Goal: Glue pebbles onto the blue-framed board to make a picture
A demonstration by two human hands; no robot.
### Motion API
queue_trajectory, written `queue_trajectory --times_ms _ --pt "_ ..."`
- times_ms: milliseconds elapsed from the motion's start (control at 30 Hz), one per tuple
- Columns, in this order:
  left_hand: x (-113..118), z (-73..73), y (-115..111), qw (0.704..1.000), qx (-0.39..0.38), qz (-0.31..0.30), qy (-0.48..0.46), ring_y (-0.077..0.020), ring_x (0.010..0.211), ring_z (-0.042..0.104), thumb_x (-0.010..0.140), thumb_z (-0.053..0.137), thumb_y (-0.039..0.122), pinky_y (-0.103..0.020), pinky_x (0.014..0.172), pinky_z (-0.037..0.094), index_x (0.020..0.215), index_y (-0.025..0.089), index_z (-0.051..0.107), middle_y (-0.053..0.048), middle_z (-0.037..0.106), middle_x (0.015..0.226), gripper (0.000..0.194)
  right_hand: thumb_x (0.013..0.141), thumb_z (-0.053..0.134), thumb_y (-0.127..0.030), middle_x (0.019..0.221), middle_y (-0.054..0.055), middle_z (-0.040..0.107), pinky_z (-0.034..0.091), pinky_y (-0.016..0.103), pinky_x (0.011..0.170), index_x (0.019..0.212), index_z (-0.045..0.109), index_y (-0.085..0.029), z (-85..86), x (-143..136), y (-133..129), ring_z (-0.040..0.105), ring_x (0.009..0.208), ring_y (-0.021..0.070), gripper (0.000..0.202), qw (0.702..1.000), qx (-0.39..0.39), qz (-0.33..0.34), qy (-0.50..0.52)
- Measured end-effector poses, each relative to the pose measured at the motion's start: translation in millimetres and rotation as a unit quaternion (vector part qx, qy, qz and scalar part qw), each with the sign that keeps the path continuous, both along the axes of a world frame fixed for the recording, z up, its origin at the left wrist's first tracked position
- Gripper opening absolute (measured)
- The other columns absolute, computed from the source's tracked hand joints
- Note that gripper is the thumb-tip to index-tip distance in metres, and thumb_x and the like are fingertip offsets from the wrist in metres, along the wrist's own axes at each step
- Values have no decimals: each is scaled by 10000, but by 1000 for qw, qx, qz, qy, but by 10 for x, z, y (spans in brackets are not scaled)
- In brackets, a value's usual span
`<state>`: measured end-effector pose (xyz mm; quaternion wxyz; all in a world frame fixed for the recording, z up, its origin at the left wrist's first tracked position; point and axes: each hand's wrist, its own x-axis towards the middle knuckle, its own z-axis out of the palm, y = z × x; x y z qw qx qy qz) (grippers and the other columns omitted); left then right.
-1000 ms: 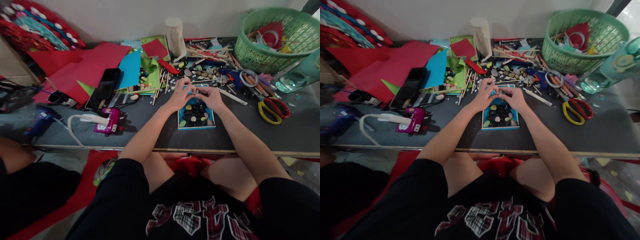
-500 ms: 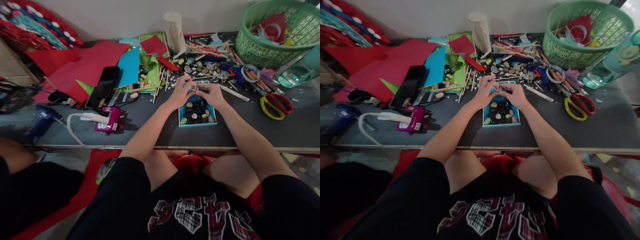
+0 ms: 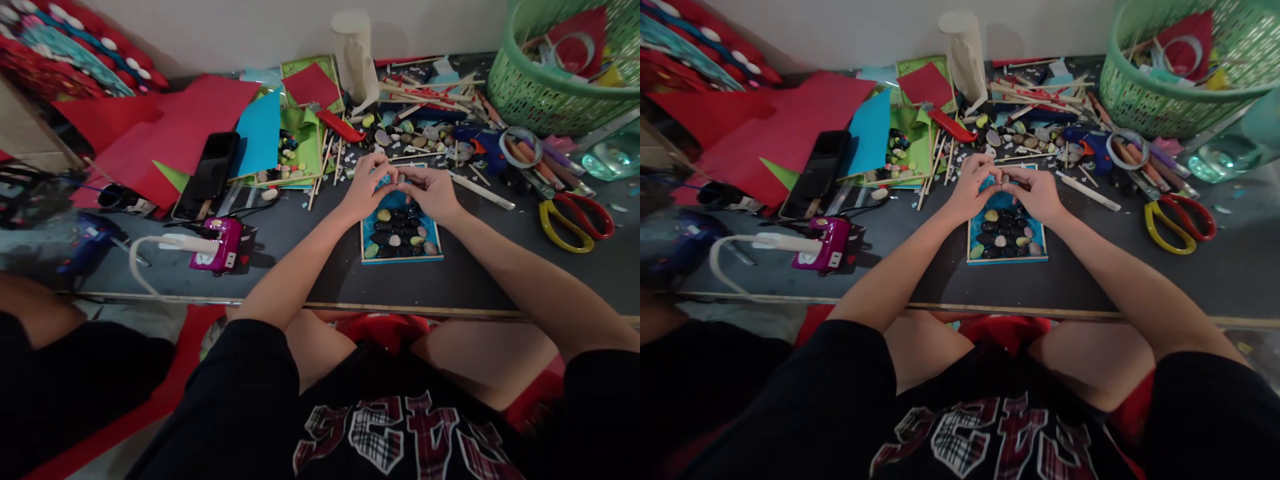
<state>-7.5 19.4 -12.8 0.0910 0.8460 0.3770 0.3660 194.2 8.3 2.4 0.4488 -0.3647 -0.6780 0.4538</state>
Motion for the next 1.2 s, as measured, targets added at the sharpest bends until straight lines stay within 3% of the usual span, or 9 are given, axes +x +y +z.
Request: queue_trajectory --times_ms 233,367,600,867,967,1100,1200 --pt "96 87 123 999 -23 -42 -4 -284 1177 569 1061 441 521 -506 1081 444 1039 256 619 -101 618 1157 320 813 815 -517 988 35 785 573 315 528 1148 800 -238 -20 23 -63 591 548 137 436 996 -19 -75 32" --pt "76 147 5 996 13 -90 -18 -247 1113 590 1079 426 469 -447 1006 477 951 233 612 -85 658 1118 327 837 759 -373 823 -3 773 573 320 560 1100 823 -261 36 37 -270 609 523 141 293 993 -23 -116 3" --pt "48 221 -236 996 6 -87 -27 -221 1055 641 1077 478 426 -385 958 495 961 217 591 -82 704 1055 264 790 781 -328 889 19 809 604 315 579 1026 849 -243 146 42 -462 665 560 155 260 990 -67 -127 9" --pt "47 198 -237 998 14 -65 -16 -239 1069 638 1065 509 432 -417 969 506 1010 223 628 -87 697 1076 246 751 798 -380 909 17 812 633 351 605 1034 846 -222 40 49 -377 686 611 180 328 991 -51 -121 30" --pt "36 177 -220 998 23 -56 3 -249 1091 626 1070 490 429 -439 974 510 1004 231 628 -88 681 1093 249 774 792 -377 954 21 813 669 390 690 1065 837 -218 33 47 -342 744 738 224 334 994 -43 -98 25" --pt "42 155 -165 999 23 -42 20 -271 1142 601 1071 462 475 -485 1035 483 981 240 621 -96 651 1126 298 784 803 -293 1056 34 808 643 458 964 1031 835 -212 17 65 -273 765 997 274 261 997 -1 -77 13" --pt "64 146 -141 999 22 -46 13 -280 1162 591 1073 423 513 -492 1056 470 972 240 611 -108 639 1139 346 811 774 -253 1042 49 808 627 473 995 1031 825 -207 -13 87 -209 766 1016 279 231 998 15 -54 26"
